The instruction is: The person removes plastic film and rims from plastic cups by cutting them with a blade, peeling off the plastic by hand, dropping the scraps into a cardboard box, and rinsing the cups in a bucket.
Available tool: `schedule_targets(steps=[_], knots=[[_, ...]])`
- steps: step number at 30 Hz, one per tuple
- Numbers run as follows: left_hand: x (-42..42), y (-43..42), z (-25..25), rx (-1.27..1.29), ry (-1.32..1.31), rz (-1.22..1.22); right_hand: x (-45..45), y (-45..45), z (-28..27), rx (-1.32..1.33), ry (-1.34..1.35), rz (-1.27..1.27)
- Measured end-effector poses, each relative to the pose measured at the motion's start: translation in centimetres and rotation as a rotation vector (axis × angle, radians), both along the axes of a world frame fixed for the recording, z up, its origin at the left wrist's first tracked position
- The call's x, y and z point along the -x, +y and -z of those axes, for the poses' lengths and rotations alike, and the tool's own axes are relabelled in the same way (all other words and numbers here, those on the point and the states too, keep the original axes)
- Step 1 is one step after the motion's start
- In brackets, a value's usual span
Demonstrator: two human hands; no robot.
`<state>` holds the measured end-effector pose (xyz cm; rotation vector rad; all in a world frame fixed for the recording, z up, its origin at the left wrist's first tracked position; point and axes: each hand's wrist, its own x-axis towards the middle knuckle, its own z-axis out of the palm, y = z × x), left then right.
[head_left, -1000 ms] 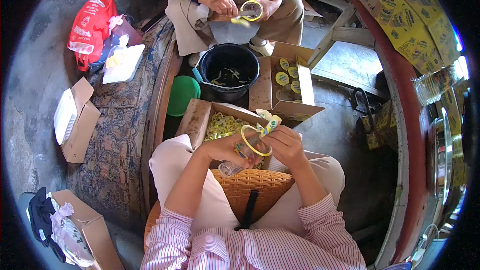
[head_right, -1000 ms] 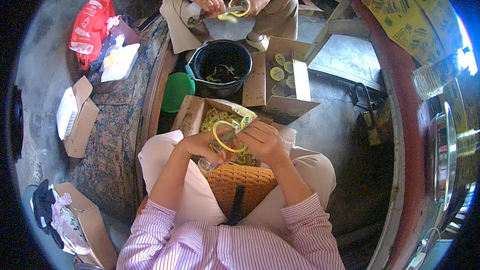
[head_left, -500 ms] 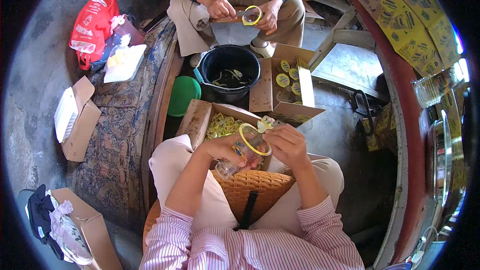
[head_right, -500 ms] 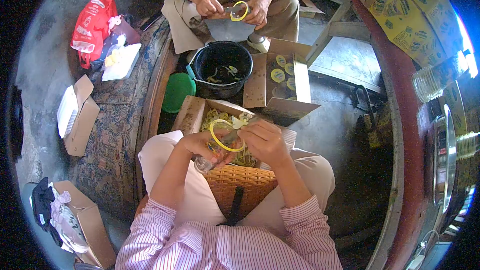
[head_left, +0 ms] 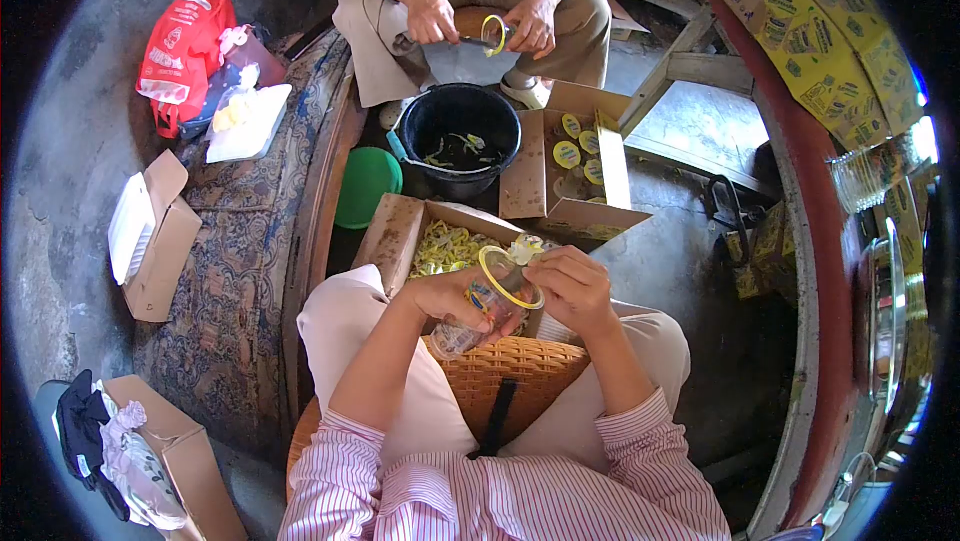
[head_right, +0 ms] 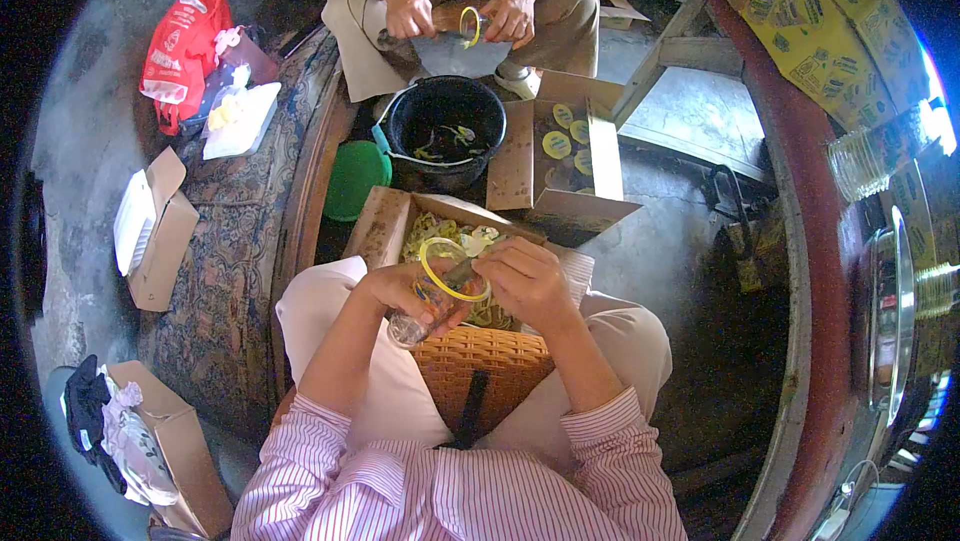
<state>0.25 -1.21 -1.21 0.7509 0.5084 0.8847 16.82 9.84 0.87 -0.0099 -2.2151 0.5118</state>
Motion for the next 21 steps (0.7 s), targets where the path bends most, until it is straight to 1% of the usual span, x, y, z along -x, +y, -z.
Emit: schedule_targets(steps=[3, 12, 15, 17, 18, 21], knots=[[0.0, 0.2, 0.5, -0.055, -0.026, 0.020, -0.1, 0.0, 0.1, 0.007, 0.003, -0.002], [-0.4, -0.1, 0.7, 0.007, -0.081, 0.013, 0.0, -0.2, -0.1, 0.056, 0.028, -0.011], [-0.3, 0.2, 0.3, -0.085, -0.093, 0.046, 0.1, -0.2, -0.1, 0.072, 0.112, 0.030], [-0.2, 0.6, -0.4, -0.182, -0.019, 0.020, 0.2, -0.2, 0.0, 0.098, 0.197, 0.100], [-0.1, 0.6, -0.6, -0.230, 0.017, 0.007, 0.1, 0.0, 0.0, 0.151, 0.196, 0.151], [0.4, 0.4, -0.3, -0.184, 0.181, -0.046, 0.0, 0.5, 0.2, 0.331, 0.215, 0.280]])
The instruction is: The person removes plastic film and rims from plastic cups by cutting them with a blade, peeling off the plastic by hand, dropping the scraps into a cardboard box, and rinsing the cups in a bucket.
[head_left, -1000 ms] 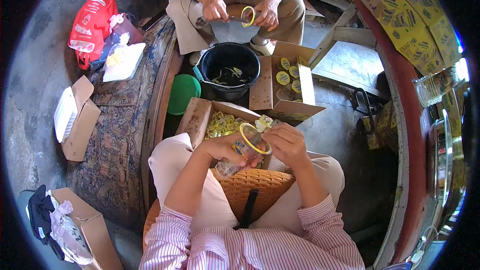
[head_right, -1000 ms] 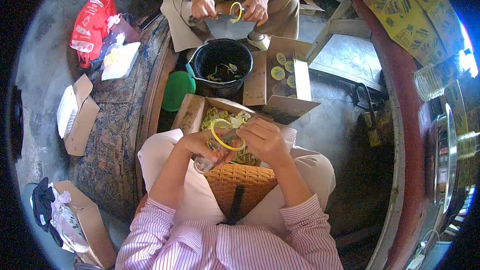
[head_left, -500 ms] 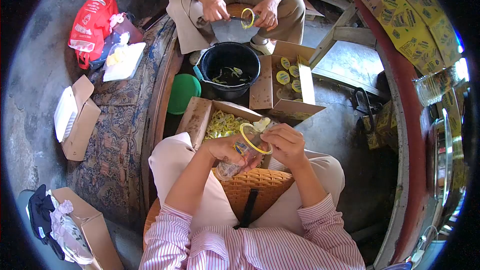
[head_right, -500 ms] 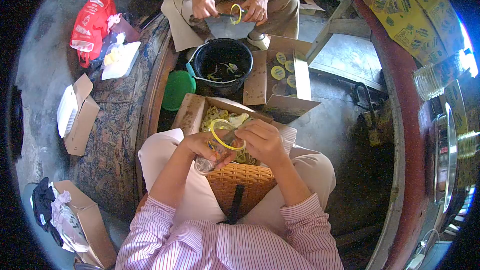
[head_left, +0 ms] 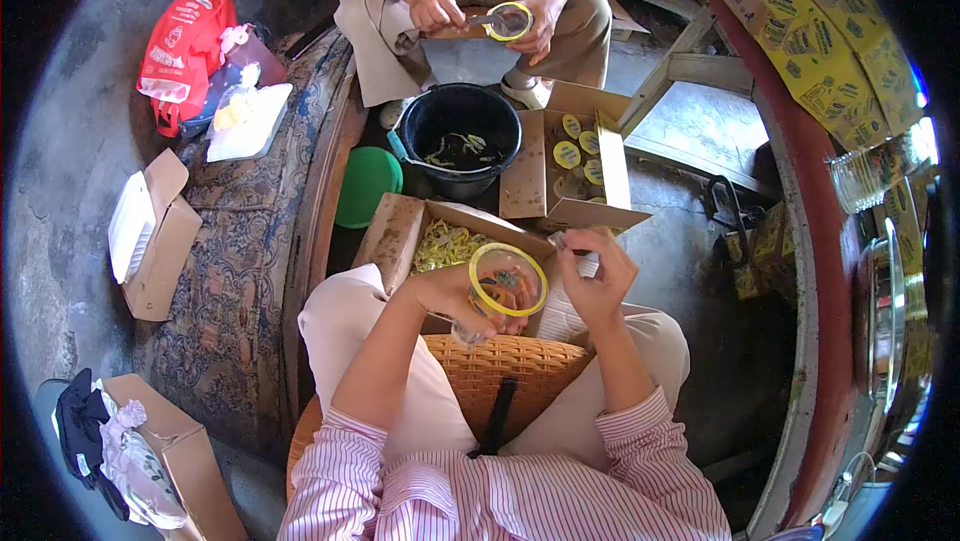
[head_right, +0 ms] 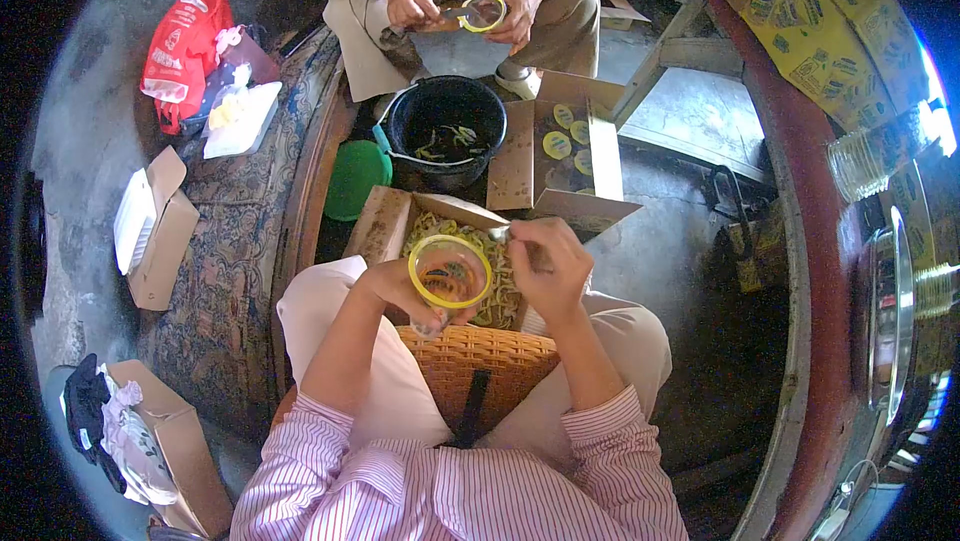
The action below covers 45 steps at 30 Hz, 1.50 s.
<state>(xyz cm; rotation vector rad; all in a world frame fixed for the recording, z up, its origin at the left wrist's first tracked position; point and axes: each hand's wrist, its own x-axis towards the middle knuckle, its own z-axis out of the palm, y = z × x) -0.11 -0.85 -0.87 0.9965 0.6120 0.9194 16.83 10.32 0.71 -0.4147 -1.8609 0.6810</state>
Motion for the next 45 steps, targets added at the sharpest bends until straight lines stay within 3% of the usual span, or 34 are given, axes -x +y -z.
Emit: schedule_targets(steps=[3, 6, 10, 14, 22, 28, 31, 34, 35, 38, 39, 42, 45], knots=[[-0.1, 0.3, -0.4, -0.162, 0.387, -0.346, 0.1, 0.5, 0.8, 0.158, 0.012, 0.058], [-0.6, 0.9, 0.0, -0.292, 0.505, -0.604, 0.0, 1.1, 1.8, 0.189, -0.079, 0.066], [-0.6, 1.4, 0.0, -0.255, 0.457, -0.690, 0.2, 1.3, 2.6, 0.270, -0.075, 0.061], [-0.7, 1.8, -0.3, -0.376, 0.485, -0.826, 0.3, 1.2, 2.6, 0.385, -0.042, 0.050], [-0.6, 1.9, -0.4, -0.657, 0.718, -1.065, 0.3, 1.4, 2.6, 0.327, -0.026, 0.052], [-1.3, 1.8, -0.3, -0.470, 0.406, -1.095, 0.6, 1.3, 3.2, 0.329, -0.046, 0.069], [-0.8, 2.4, 1.9, -0.576, 0.595, -1.119, 1.3, 0.7, 3.1, 0.420, -0.037, 0.047], [0.0, 3.7, 4.2, -0.443, 0.472, -1.170, 1.2, 0.6, 3.1, 0.479, -0.043, 0.017], [0.5, 5.0, 5.4, -0.461, 0.587, -1.307, 1.4, 0.7, 2.8, 0.486, -0.035, 0.015], [2.9, 7.7, 6.2, 0.015, 0.265, -1.341, 1.4, 1.2, 2.7, 0.512, -0.025, 0.016], [4.3, 9.1, 8.3, -0.107, 0.410, -1.400, 1.4, 1.5, 2.8, 0.519, -0.019, 0.022], [9.2, 12.0, 11.0, 0.098, 0.756, -1.228, 1.4, 1.6, 2.2, 0.529, 0.005, 0.044], [12.5, 13.7, 11.8, 0.083, 0.979, -1.191, 1.2, 1.9, 1.7, 0.501, -0.041, 0.058]])
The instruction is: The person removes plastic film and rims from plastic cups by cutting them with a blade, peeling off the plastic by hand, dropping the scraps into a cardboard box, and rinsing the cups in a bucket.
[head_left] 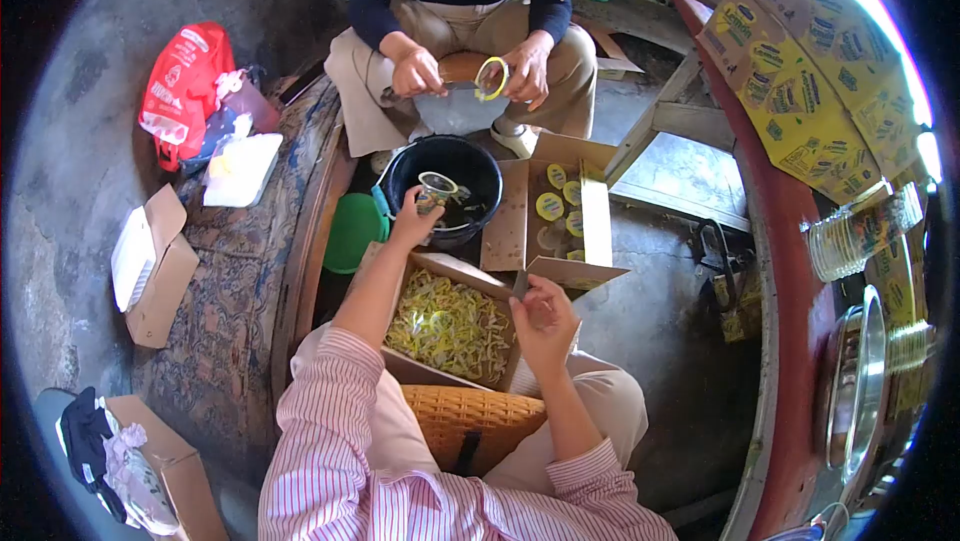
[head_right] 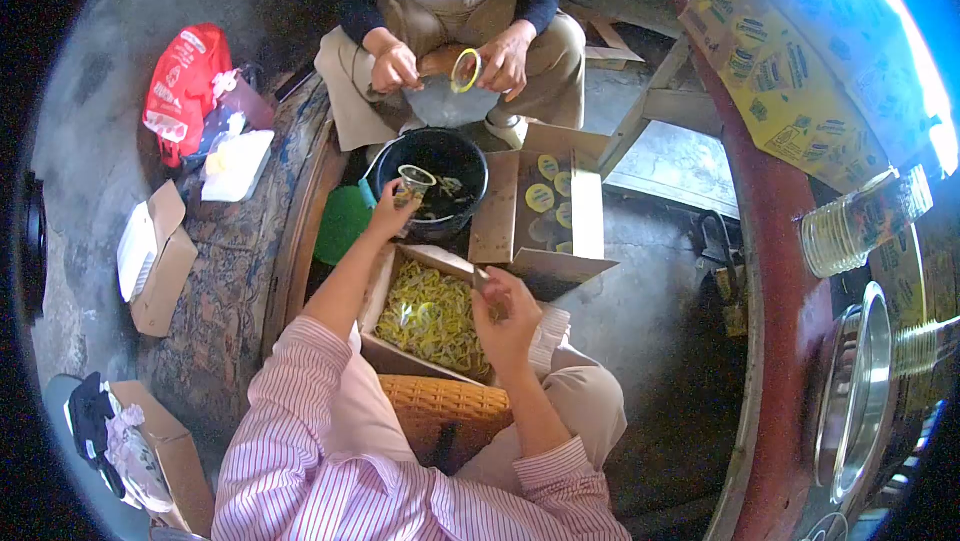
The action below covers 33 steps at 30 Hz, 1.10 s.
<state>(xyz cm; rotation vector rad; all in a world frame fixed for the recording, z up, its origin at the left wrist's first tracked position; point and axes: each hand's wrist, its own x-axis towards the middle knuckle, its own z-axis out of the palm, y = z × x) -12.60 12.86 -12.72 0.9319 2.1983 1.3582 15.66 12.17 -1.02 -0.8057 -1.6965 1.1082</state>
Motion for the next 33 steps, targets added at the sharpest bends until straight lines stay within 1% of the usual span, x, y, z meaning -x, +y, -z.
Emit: schedule_targets(steps=[3, 5, 6, 8, 10, 13, 14, 17, 19, 21, 24, 27, 28, 31, 32, 33], knots=[[2.3, 1.6, 0.3, 0.375, -0.013, 0.076, 0.3, 0.5, -0.1, 0.018, 0.016, 0.004], [2.8, 2.6, 1.0, 0.563, 0.096, 0.049, 0.4, 0.5, -0.1, 0.073, 0.047, 0.006], [2.8, 3.2, 0.9, 0.653, 0.152, 0.036, 0.3, 0.5, -0.3, 0.044, 0.019, 0.013], [2.5, 3.9, 0.8, 0.687, 0.129, -0.025, 0.3, 0.7, -0.2, 0.039, 0.015, 0.001], [2.4, 4.3, 2.1, 0.710, 0.154, -0.091, 0.0, 0.9, 0.4, 0.005, 0.011, -0.008], [4.2, 4.6, 2.4, 0.773, 0.136, 0.108, 0.0, 0.9, 0.0, 0.036, 0.004, 0.013], [4.2, 4.6, 2.6, 0.775, 0.204, 0.110, 0.1, 1.0, 0.0, 0.037, 0.004, 0.014], [4.6, 4.6, 2.1, 0.802, 0.255, 0.222, 0.1, 1.0, 0.2, 0.051, 0.021, 0.008], [4.5, 4.1, 2.5, 0.671, 0.330, 0.190, 0.3, 1.0, 0.3, 0.070, 0.065, -0.005], [4.2, 3.5, 3.3, 0.535, 0.402, 0.156, 0.2, 0.8, -0.1, 0.070, 0.049, -0.005], [4.0, 2.9, 4.3, 0.350, 0.448, 0.095, 0.1, 0.9, -0.2, 0.059, 0.055, 0.004], [3.8, 2.4, 4.0, 0.426, 0.438, 0.152, 0.0, 1.0, -0.2, 0.055, 0.082, 0.004], [3.8, 2.4, 3.7, 0.364, 0.453, 0.102, 0.0, 1.0, -0.1, 0.055, 0.094, 0.003], [3.6, 2.3, 3.5, 0.337, 0.419, 0.095, 0.0, 1.0, -0.1, 0.057, 0.074, 0.009], [3.2, 2.3, 3.5, 0.244, 0.388, -0.026, 0.0, 1.1, 0.1, 0.057, 0.087, 0.011], [2.9, 2.1, 2.7, 0.358, 0.241, -0.017, 0.0, 1.2, 0.5, 0.057, 0.099, 0.013]])
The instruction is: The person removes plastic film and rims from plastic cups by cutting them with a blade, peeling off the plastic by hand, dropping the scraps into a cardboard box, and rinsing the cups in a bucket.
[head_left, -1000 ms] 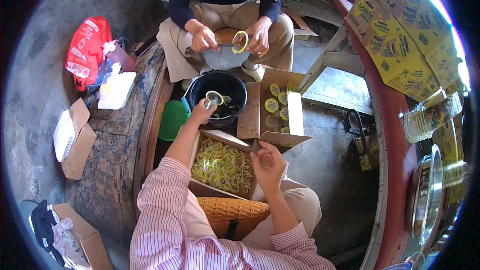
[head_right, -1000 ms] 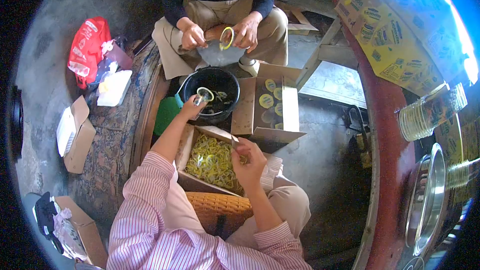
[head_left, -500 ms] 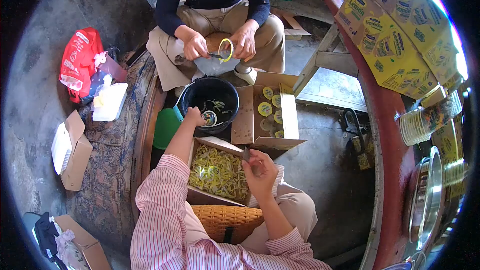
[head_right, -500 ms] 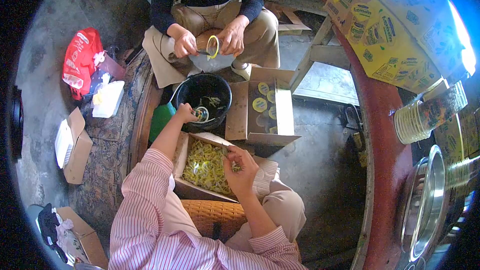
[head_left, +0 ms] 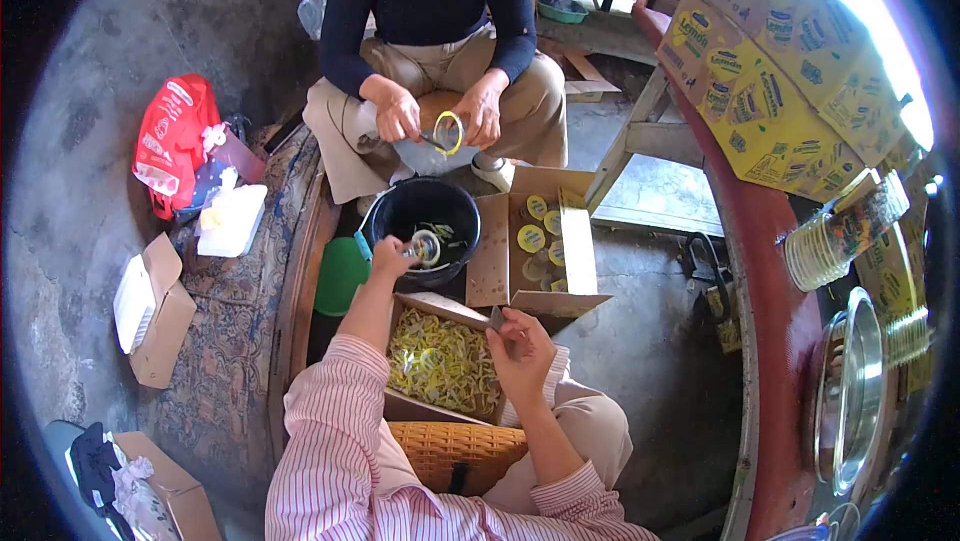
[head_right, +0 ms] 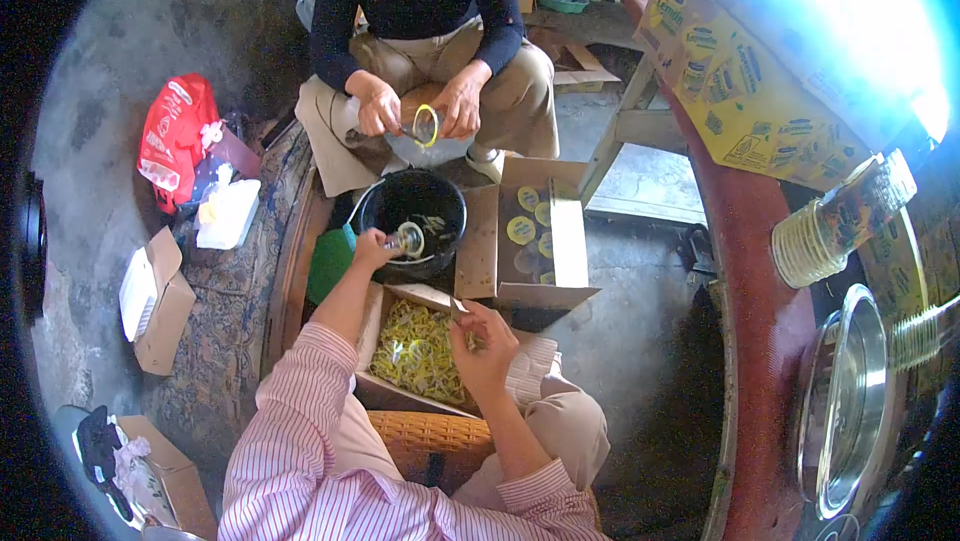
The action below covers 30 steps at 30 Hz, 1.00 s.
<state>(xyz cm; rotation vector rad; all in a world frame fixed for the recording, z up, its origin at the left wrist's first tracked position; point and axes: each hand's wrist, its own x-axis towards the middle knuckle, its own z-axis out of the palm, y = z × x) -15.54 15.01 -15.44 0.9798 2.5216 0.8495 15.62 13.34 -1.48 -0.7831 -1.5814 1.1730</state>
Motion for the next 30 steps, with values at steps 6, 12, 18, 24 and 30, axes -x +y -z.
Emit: schedule_targets(steps=[6, 12, 18, 24, 30], knots=[[-1.7, -1.5, 0.2, -0.329, -0.867, -0.504, -0.1, 0.4, 0.1, 0.004, 0.048, 0.005], [-6.2, -2.5, -4.1, -0.854, -1.090, -0.299, -0.1, 0.3, 0.6, 0.197, 0.114, 0.023], [-10.7, -0.2, -22.1, -0.896, -0.658, 0.070, 0.0, 0.8, 3.4, 0.256, 0.212, 0.052], [-19.0, 4.6, -40.2, -1.053, -0.049, 0.525, -0.2, 0.6, 3.8, 0.264, 0.241, 0.059], [-28.2, 11.6, -52.0, -1.002, 0.079, 0.750, 0.0, 0.0, 4.7, 0.278, 0.257, 0.111]])
